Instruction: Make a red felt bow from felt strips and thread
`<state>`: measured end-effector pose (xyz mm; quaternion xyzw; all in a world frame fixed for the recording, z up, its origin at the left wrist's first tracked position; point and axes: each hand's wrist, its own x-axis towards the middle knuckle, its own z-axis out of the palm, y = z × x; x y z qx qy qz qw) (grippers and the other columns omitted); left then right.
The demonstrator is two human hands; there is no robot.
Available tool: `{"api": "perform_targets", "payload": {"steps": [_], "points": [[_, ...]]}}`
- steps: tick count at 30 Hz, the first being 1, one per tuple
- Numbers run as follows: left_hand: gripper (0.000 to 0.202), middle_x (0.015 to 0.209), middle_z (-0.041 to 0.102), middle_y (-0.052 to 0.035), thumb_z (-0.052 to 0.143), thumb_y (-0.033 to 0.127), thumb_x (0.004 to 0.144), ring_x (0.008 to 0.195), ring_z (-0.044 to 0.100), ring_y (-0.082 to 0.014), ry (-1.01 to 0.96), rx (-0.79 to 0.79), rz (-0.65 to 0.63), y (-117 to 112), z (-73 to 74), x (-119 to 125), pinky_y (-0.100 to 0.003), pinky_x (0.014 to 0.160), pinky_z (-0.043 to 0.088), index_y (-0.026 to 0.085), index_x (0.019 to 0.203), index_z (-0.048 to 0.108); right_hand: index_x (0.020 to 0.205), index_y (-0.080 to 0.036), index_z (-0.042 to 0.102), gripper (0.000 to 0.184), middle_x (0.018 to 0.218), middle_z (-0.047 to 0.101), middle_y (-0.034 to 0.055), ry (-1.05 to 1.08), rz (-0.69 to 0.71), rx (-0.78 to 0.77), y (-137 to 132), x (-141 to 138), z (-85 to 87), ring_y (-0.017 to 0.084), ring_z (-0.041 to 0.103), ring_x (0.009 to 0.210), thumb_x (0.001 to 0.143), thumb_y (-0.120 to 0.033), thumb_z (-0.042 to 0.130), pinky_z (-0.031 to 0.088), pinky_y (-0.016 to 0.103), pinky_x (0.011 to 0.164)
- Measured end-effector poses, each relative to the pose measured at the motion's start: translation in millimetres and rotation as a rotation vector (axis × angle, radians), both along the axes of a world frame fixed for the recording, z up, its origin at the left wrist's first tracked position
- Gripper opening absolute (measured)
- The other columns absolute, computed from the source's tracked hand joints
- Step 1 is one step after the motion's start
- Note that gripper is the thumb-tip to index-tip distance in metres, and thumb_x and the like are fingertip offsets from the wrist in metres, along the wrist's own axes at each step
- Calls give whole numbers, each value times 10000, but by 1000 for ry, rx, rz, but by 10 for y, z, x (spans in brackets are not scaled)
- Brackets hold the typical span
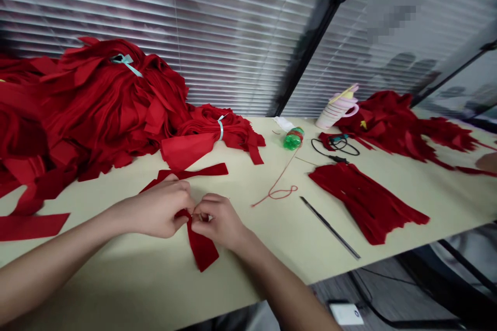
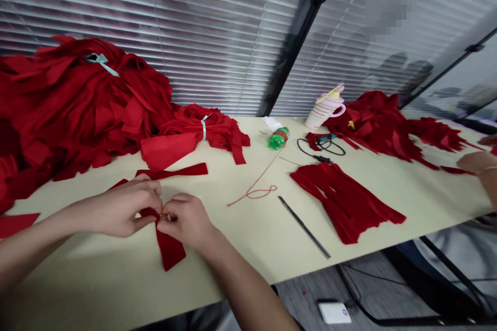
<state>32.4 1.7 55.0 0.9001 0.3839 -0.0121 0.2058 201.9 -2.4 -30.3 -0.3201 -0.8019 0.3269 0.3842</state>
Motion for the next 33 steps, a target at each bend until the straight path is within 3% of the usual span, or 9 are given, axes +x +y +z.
{"api": "perform_targets", "payload": {"steps": [2, 9, 16, 19, 23, 26, 28, 31, 33], "points": [[152, 676, 536, -30, 459, 98, 692, 722, 498, -185, 43, 68, 41, -18, -64, 42, -323, 705, 346, 173, 619, 570, 518, -159, 489, 118, 511, 446, -29, -41, -78, 204, 14, -10, -40, 79, 393, 514, 613, -90, 498, 319, 200, 509], [132, 642, 570, -23, 446, 129, 719, 750, 528, -191, -50, 186, 229, 67, -244, 59, -326, 727, 354, 169, 657, 555, 520, -167, 446, 199, 520, 390, -22, -68, -330, 616, -2, -58, -16, 94, 327, 521, 694, -76, 472, 310, 225, 511], [105, 657, 585, -13, 471, 163, 714, 706, 538, -178, -185, 282, 340, 100, -227, 79, -310, 688, 364, 167, 729, 575, 521, -159, 448, 127, 520, 394, -25, -67, -304, 543, -42, -102, -90, 83, 344, 501, 622, -85, 468, 302, 212, 491], [96, 670, 588, -15, 475, 185, 747, 692, 537, -167, -286, 372, 381, 127, -232, 66, -307, 690, 375, 157, 756, 566, 519, -158, 450, 100, 499, 410, -33, -143, -241, 403, -65, -111, -138, 78, 356, 485, 595, -100, 478, 281, 210, 476], [93, 741, 601, -30, 490, 187, 784, 687, 537, -143, -490, 441, 351, 136, -254, 66, -279, 655, 390, 143, 811, 568, 538, -159, 467, 125, 522, 450, -32, -133, -113, 48, -61, -99, -91, 74, 378, 496, 655, -115, 477, 290, 210, 500], [102, 788, 609, -50, 497, 161, 810, 814, 549, -174, -525, 643, 235, 102, -269, 89, -326, 741, 371, 128, 881, 564, 616, -165, 531, 172, 554, 468, -23, 160, -97, -316, -20, -61, 22, 80, 396, 499, 762, -173, 440, 307, 218, 500], [102, 775, 611, -51, 515, 146, 812, 840, 542, -186, -517, 776, 165, 75, -274, 104, -356, 765, 346, 126, 902, 559, 706, -174, 592, 126, 559, 482, -25, 425, -60, -535, 5, -31, 97, 90, 417, 506, 761, -203, 483, 321, 229, 501], [97, 749, 612, -43, 549, 127, 795, 815, 531, -181, -526, 861, 125, 50, -284, 117, -370, 762, 333, 128, 892, 554, 787, -203, 651, 113, 631, 551, -13, 765, 21, -670, 15, -1, 169, 107, 454, 556, 679, -201, 619, 323, 250, 526], [111, 752, 616, -40, 566, 118, 784, 815, 526, -180, -541, 869, 113, 45, -298, 122, -374, 762, 332, 128, 894, 553, 761, -197, 665, 93, 669, 574, 6, 846, 41, -706, 7, 4, 193, 109, 455, 574, 673, -227, 667, 312, 259, 539]]}}
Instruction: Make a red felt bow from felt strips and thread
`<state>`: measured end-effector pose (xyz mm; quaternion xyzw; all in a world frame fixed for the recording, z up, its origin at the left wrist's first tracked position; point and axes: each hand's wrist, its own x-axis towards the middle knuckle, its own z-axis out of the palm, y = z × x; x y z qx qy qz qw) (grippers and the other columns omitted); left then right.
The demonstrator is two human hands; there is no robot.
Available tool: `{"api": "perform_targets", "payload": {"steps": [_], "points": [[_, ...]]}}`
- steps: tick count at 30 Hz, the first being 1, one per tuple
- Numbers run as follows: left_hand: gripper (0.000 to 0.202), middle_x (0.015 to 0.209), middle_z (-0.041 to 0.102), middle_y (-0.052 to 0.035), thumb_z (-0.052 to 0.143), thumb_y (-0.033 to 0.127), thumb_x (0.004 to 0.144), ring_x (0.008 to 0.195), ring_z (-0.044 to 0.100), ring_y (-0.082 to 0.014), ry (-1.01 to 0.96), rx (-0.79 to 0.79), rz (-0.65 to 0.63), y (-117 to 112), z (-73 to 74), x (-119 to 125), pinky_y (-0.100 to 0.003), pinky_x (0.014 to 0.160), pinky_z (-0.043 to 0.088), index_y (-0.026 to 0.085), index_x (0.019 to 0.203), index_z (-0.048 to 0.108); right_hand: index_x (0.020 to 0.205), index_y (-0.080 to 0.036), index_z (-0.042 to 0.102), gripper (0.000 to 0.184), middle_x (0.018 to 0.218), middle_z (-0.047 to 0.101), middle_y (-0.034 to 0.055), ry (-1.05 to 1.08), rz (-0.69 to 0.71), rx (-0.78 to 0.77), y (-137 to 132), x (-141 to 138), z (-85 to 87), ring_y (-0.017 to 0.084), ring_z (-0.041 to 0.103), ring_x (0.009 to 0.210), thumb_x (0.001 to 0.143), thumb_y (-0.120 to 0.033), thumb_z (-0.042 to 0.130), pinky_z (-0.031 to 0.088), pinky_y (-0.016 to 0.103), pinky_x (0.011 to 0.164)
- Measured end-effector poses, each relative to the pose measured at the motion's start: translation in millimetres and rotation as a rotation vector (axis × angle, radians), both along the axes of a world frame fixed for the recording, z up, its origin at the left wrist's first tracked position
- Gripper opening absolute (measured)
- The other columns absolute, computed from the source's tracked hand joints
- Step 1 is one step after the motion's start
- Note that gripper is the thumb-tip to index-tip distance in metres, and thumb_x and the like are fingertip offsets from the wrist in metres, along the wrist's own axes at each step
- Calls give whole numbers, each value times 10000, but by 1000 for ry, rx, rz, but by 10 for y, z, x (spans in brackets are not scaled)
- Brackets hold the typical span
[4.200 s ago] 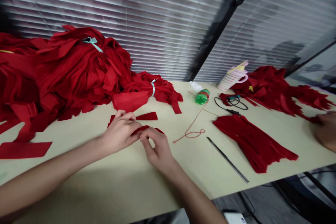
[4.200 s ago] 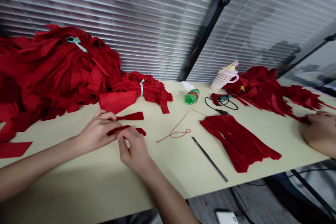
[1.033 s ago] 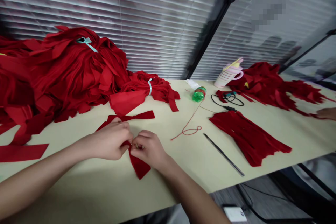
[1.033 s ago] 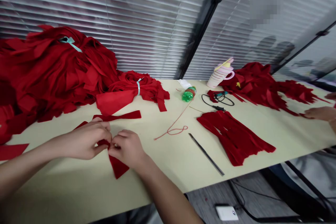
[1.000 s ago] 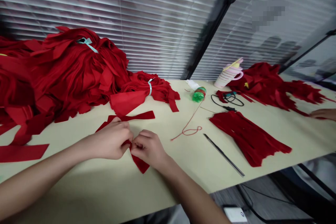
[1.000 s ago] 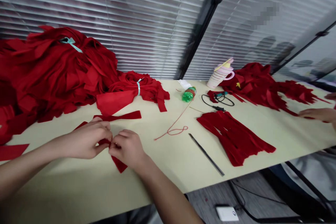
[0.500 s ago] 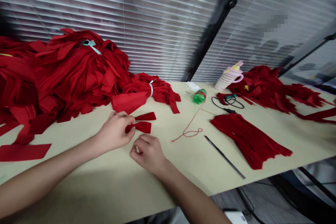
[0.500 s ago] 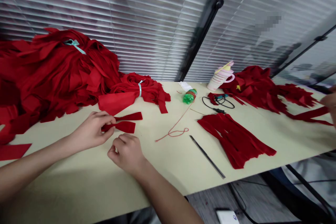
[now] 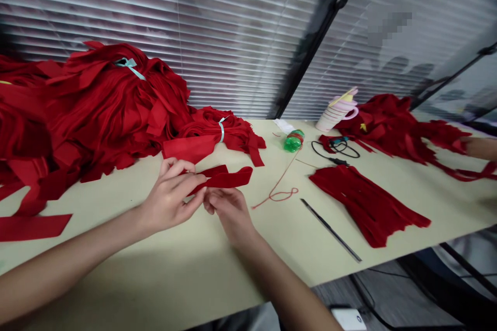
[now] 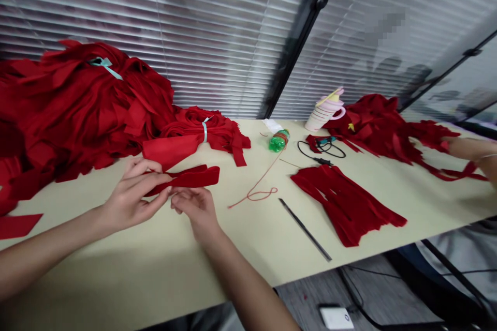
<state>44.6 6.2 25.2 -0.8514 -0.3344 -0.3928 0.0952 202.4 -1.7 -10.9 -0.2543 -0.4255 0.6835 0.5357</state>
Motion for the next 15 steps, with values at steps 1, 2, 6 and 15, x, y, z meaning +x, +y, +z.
{"api": "perform_targets", "payload": {"steps": [1, 2, 6, 15], "points": [[125, 758, 618, -39, 571, 115, 780, 820, 526, -182, 1, 0, -8, -2, -9, 3, -375, 761, 332, 128, 903, 553, 735, -187, 664, 78, 657, 565, 10, 5, 2, -15, -5, -1, 8, 108, 447, 575, 690, -249, 672, 309, 263, 546], [134, 763, 619, -39, 572, 114, 780, 825, 527, -184, 5, 1, -18, -6, -19, 8, -375, 759, 332, 128, 912, 553, 710, -178, 660, 89, 631, 547, 8, -3, -1, -28, -11, -4, 15, 105, 435, 573, 706, -265, 674, 308, 265, 553], [100, 751, 611, -36, 556, 106, 788, 821, 523, -190, 42, 25, -39, -40, -46, 33, -379, 751, 325, 135, 884, 554, 626, -165, 610, 142, 546, 472, -26, 5, -42, -53, -25, -26, 36, 86, 375, 547, 683, -248, 710, 305, 255, 558], [52, 764, 589, -20, 504, 200, 809, 756, 549, -138, -223, -789, -132, -70, 75, 67, -270, 686, 415, 163, 803, 540, 552, -158, 535, 263, 490, 429, -40, -233, -226, 5, 0, -4, -8, 73, 356, 483, 654, -303, 729, 284, 237, 483]]}}
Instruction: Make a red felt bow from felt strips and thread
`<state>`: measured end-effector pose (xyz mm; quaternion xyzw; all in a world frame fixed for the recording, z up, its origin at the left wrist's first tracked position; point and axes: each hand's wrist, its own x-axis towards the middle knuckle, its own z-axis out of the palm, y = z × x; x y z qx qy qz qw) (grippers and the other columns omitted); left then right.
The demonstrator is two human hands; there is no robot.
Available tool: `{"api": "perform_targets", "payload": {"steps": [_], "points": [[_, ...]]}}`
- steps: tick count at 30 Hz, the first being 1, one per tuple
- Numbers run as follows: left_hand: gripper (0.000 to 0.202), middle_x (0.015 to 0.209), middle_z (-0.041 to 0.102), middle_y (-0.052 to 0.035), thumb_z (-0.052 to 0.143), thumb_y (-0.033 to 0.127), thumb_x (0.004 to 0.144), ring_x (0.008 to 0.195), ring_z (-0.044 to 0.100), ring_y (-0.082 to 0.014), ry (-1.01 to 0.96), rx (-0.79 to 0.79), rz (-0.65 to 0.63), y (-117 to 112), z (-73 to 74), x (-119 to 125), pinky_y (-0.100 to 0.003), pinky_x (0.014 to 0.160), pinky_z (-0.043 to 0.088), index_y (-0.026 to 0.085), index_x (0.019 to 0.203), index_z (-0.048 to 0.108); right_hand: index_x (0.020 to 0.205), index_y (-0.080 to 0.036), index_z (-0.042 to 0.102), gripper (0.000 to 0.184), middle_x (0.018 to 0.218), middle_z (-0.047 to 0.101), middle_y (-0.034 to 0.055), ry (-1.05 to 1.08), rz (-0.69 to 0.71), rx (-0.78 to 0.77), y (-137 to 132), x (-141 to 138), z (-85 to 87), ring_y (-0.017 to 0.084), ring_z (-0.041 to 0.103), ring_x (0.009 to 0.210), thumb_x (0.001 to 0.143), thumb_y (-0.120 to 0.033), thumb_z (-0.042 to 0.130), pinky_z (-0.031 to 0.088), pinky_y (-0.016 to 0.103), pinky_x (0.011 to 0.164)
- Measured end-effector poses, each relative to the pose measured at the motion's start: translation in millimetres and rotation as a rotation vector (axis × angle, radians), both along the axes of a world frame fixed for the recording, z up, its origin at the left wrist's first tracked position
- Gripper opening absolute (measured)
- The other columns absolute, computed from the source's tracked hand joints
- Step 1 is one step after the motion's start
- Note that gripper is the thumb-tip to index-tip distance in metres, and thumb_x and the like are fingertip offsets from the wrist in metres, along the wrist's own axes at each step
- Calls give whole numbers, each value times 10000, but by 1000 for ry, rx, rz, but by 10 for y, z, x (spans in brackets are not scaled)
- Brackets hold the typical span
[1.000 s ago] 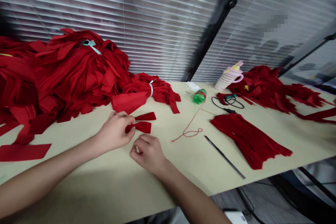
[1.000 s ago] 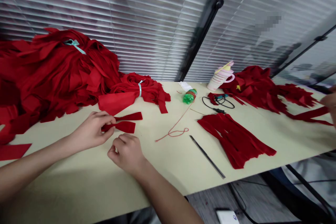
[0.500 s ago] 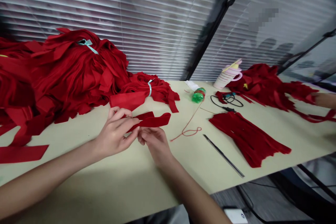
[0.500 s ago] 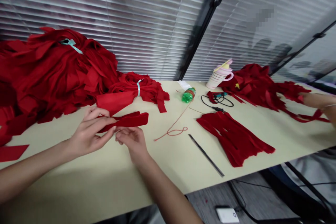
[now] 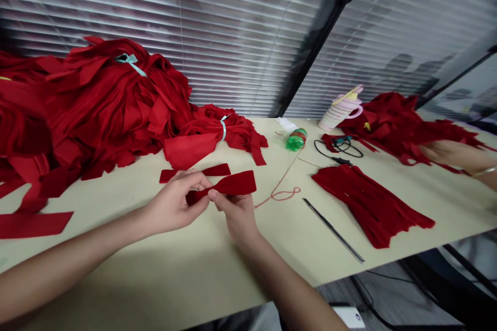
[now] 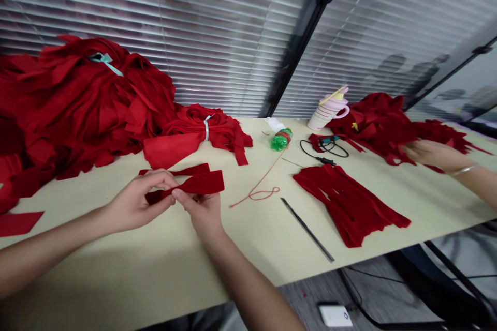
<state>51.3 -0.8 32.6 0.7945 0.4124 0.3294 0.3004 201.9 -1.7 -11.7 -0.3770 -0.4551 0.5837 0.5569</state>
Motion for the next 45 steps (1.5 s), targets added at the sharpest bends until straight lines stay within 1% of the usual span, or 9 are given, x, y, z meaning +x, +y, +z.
{"api": "perform_targets", "payload": {"steps": [3, 6, 11, 17, 25, 32, 38, 42, 45], "points": [[110, 748, 641, -23, 520, 248, 838, 710, 588, -125, -228, -402, -113, 35, 64, -8, -242, 652, 439, 151, 795, 551, 546, -156, 552, 271, 471, 440, -36, -56, -5, 39, 5, 23, 2, 68, 356, 459, 676, -331, 713, 284, 233, 464], [86, 769, 682, -42, 571, 222, 815, 734, 619, -131, -407, -664, -139, 74, 109, -23, -266, 730, 458, 136, 803, 571, 542, -156, 565, 263, 460, 464, -35, -50, -14, 52, 12, 38, 4, 61, 366, 439, 666, -324, 726, 298, 223, 449], [89, 765, 699, -57, 641, 198, 764, 757, 643, -144, -560, -905, -155, 94, 110, -39, -279, 797, 446, 125, 812, 627, 621, -177, 585, 196, 560, 556, -20, 42, 30, 114, 33, 75, -5, 88, 492, 520, 638, -265, 759, 403, 225, 502], [152, 784, 695, -69, 667, 271, 755, 742, 628, -143, -639, -1114, -279, 66, 92, -61, -256, 721, 452, 128, 806, 673, 674, -192, 626, 124, 606, 617, -4, 83, 248, 145, 23, 120, 59, 125, 562, 501, 667, -240, 740, 472, 277, 513], [214, 747, 694, -63, 622, 345, 793, 724, 621, -151, -561, -1090, -220, 55, 71, -69, -275, 728, 457, 137, 823, 662, 708, -187, 652, 57, 596, 626, 1, 202, 384, 142, 10, 124, 89, 134, 551, 455, 712, -226, 694, 490, 323, 522], [260, 809, 702, -95, 541, 374, 849, 794, 630, -166, -478, -1058, -188, 57, 76, -69, -264, 738, 448, 135, 858, 645, 708, -177, 640, 49, 543, 583, -12, 228, 347, 142, 6, 107, 113, 117, 512, 437, 749, -200, 653, 461, 314, 527], [268, 910, 670, -47, 493, 375, 868, 892, 599, -174, -223, -686, -124, 45, 171, -47, -279, 788, 450, 162, 886, 655, 599, -174, 624, 134, 538, 557, -22, 112, 185, 77, 41, 114, 29, 106, 498, 503, 636, -216, 747, 408, 266, 521], [197, 861, 645, -29, 548, 286, 827, 783, 584, -139, -211, -621, -128, 50, 169, -61, -239, 681, 453, 162, 962, 622, 614, -180, 635, 154, 600, 583, -23, 80, 144, 49, 56, 110, 18, 106, 511, 567, 570, -209, 780, 415, 254, 560], [179, 868, 639, -24, 602, 248, 786, 786, 585, -135, -212, -539, -173, 46, 140, -72, -241, 700, 462, 165, 944, 609, 533, -170, 591, 209, 523, 534, -33, 59, 119, 24, 68, 97, 22, 86, 452, 503, 562, -241, 785, 372, 242, 513]]}}
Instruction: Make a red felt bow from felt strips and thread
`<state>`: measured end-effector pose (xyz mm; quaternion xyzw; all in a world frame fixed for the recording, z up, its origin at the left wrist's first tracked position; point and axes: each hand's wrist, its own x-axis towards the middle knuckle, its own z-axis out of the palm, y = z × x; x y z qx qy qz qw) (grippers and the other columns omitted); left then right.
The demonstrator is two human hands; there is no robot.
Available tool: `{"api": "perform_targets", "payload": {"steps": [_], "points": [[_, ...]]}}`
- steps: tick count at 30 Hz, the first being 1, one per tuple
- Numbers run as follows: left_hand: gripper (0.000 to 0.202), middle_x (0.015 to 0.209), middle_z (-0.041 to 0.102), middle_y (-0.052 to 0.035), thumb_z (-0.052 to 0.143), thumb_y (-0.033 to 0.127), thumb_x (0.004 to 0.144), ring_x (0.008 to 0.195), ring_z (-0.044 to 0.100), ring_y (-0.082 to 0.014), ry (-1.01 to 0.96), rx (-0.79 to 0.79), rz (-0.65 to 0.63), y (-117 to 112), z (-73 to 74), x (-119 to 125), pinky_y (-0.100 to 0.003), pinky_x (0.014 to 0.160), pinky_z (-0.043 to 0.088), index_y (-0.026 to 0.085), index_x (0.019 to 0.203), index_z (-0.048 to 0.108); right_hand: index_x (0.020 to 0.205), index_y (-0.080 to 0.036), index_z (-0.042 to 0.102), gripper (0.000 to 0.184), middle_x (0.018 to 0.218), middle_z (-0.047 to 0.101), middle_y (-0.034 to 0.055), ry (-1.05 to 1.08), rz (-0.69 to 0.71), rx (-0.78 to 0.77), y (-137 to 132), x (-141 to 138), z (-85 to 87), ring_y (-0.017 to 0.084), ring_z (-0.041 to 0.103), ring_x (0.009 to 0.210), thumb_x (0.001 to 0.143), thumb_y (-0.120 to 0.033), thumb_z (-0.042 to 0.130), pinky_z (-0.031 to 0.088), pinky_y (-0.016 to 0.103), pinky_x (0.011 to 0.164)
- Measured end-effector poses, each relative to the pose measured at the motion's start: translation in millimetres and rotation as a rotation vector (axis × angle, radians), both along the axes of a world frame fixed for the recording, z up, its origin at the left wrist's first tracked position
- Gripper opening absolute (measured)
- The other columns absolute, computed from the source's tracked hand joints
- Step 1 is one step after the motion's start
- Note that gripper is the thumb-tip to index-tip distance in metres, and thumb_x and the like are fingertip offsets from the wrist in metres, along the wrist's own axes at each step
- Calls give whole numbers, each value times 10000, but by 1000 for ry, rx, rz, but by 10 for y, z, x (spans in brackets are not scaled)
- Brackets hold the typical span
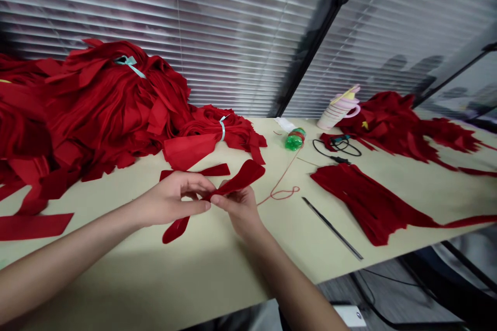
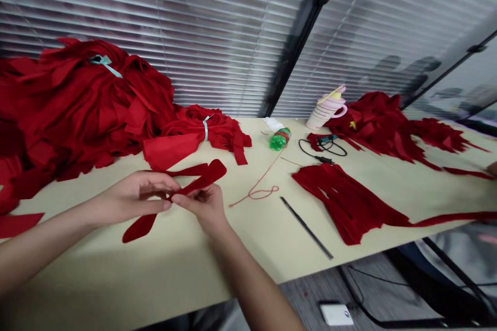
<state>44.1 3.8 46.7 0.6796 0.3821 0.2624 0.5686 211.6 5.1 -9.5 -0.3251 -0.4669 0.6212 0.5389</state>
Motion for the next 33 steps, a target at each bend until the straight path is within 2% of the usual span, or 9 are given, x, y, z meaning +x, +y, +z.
{"api": "perform_targets", "payload": {"steps": [2, 4, 8, 14, 17, 20, 25, 28, 33], "points": [[160, 878, 645, -23, 609, 251, 784, 812, 594, -142, 9, 65, 11, -3, -18, 8, -244, 718, 466, 165, 919, 613, 487, -164, 557, 262, 460, 484, -45, -28, -23, -18, 5, -5, -1, 66, 386, 447, 565, -261, 787, 330, 232, 475], [137, 882, 658, -27, 582, 256, 810, 829, 606, -145, -1, 46, 27, -2, -28, 24, -242, 723, 468, 161, 901, 619, 488, -160, 556, 277, 437, 466, -47, -52, -26, -23, 7, -5, -6, 54, 340, 424, 602, -293, 770, 298, 228, 458], [151, 953, 677, -48, 551, 247, 843, 921, 618, -154, -111, -167, 57, 17, -20, 44, -275, 863, 453, 146, 912, 640, 579, -156, 599, 269, 517, 553, -8, -27, 6, -37, 11, 8, -20, 64, 386, 463, 733, -363, 673, 301, 236, 489], [175, 898, 694, -57, 576, 249, 832, 930, 627, -179, -212, -374, 122, 29, -25, 28, -310, 894, 447, 141, 946, 652, 636, -157, 599, 202, 581, 546, -11, 44, 15, -60, 30, 22, -18, 74, 430, 502, 720, -322, 683, 326, 241, 518], [170, 924, 690, -58, 562, 250, 842, 941, 621, -179, -195, -339, 107, 33, -28, 34, -307, 900, 439, 141, 933, 656, 690, -160, 606, 163, 619, 545, -14, 74, -3, -37, 36, 19, -18, 69, 406, 512, 714, -298, 688, 324, 244, 525], [173, 930, 687, -48, 539, 254, 857, 908, 620, -157, -125, -241, 75, 40, -24, 43, -272, 879, 437, 142, 880, 668, 711, -160, 623, 159, 548, 492, -30, 25, 6, -51, 31, 8, -13, 74, 390, 506, 711, -301, 697, 307, 248, 525], [226, 878, 691, -40, 548, 332, 849, 841, 619, -150, 10, -167, 74, 44, -48, 37, -240, 773, 457, 144, 849, 674, 607, -151, 624, 176, 501, 471, -37, 0, -35, -89, 19, -3, 12, 66, 370, 489, 646, -272, 746, 280, 241, 511], [201, 847, 694, -38, 588, 321, 820, 795, 624, -139, -26, -149, 102, 36, -92, 46, -223, 734, 466, 138, 820, 671, 613, -154, 635, 165, 507, 493, -34, 33, -8, -111, 23, 0, 9, 71, 402, 490, 622, -262, 760, 305, 247, 524], [173, 865, 702, -70, 623, 271, 791, 872, 633, -165, -149, -201, 171, 36, -185, 72, -251, 842, 460, 118, 780, 705, 591, -159, 608, 190, 488, 481, -37, 40, -9, -163, 32, -2, -39, 106, 478, 506, 618, -263, 765, 359, 283, 572]]}}
